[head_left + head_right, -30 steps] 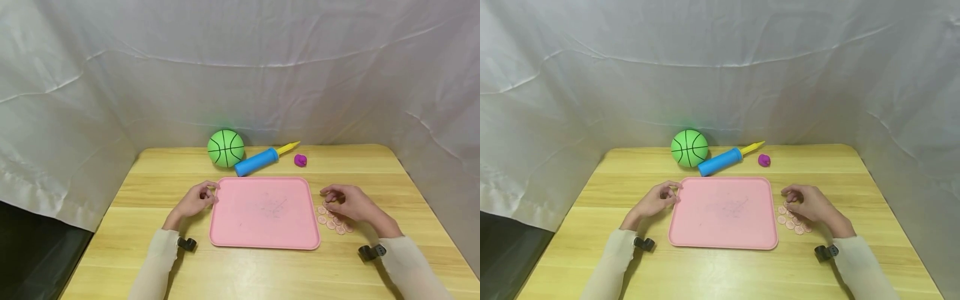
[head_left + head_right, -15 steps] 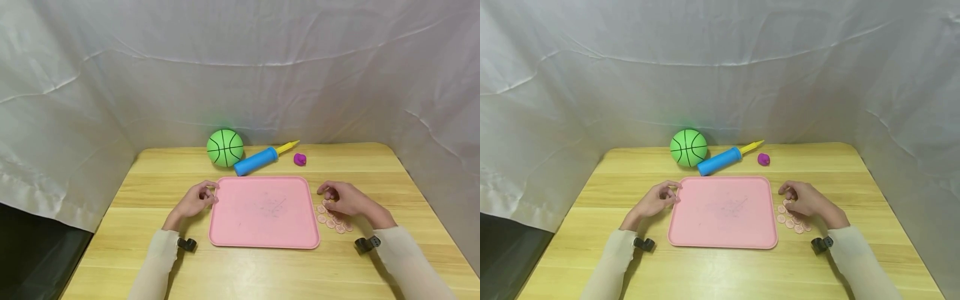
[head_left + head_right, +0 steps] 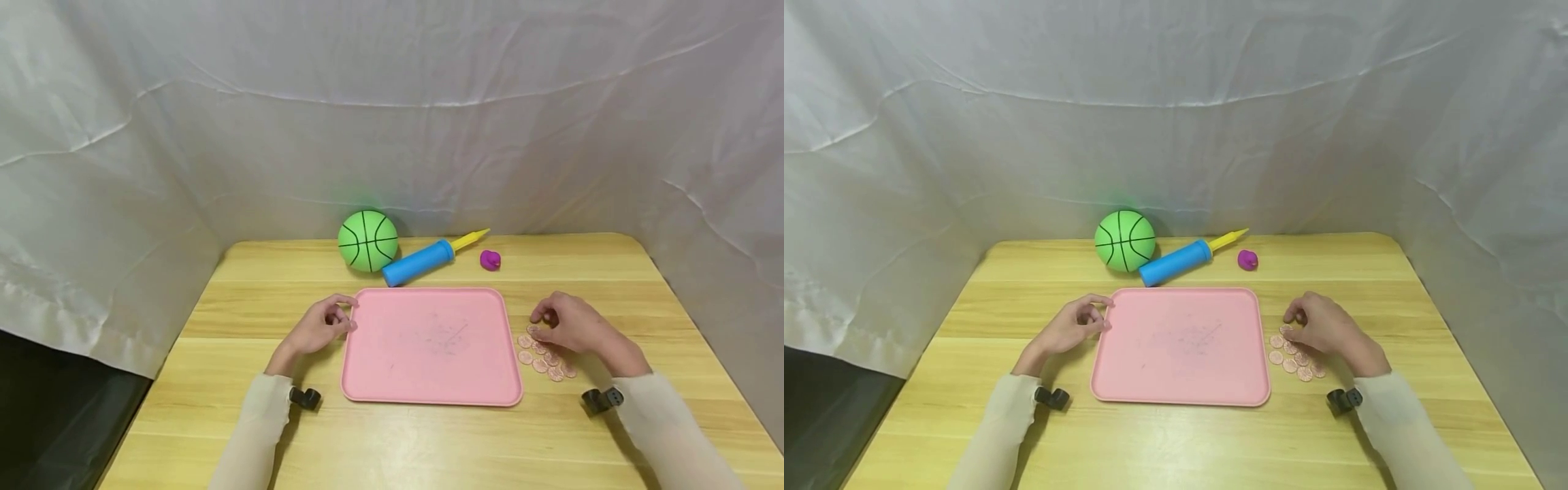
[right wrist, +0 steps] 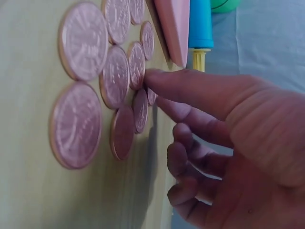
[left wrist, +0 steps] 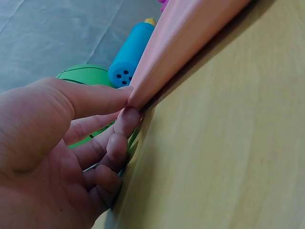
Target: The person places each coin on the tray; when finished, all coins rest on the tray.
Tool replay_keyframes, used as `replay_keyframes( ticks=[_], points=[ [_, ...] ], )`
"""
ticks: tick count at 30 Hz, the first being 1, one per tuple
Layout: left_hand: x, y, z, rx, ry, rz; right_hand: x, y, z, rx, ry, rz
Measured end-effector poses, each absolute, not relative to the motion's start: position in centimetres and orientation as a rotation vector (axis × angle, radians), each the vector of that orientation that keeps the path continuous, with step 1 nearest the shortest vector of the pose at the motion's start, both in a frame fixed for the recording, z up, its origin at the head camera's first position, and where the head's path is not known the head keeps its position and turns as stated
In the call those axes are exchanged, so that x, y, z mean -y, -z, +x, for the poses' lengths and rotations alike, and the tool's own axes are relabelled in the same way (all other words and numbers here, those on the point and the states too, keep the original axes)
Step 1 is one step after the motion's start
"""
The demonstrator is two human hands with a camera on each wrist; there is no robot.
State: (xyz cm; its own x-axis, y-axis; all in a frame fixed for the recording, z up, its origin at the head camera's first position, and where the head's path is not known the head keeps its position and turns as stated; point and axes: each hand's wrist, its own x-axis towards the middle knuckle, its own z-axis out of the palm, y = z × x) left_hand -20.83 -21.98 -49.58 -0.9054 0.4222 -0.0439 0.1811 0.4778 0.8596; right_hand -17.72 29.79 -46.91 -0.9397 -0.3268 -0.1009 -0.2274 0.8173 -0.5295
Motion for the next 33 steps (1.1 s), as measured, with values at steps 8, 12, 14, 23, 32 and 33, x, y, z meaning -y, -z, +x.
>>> replay_keyframes(
  ticks=[8,12,14,23,32,33],
  points=[
    [21.9,49.7,-20.8,-2.466,-1.405,0.517,-30.7,47.3,-18.2,-2.742,0.809,-0.491],
    [21.9,49.8,-20.9,-2.465,-1.405,0.514,-30.7,47.7,-18.4,-2.726,0.821,-0.466],
    [21.8,49.8,-20.9,-2.465,-1.407,0.515,-30.7,47.7,-18.3,-2.734,0.831,-0.462],
    [22.0,49.8,-20.8,-2.452,-1.426,0.486,-31.1,47.9,-17.6,-2.727,1.071,-0.463],
    [22.1,49.8,-20.9,-2.456,-1.430,0.497,-30.7,47.7,-17.7,-2.559,1.329,-0.230],
    [22.1,49.8,-20.9,-2.458,-1.429,0.495,-30.6,47.6,-17.8,-2.549,1.339,-0.218]
  ],
)
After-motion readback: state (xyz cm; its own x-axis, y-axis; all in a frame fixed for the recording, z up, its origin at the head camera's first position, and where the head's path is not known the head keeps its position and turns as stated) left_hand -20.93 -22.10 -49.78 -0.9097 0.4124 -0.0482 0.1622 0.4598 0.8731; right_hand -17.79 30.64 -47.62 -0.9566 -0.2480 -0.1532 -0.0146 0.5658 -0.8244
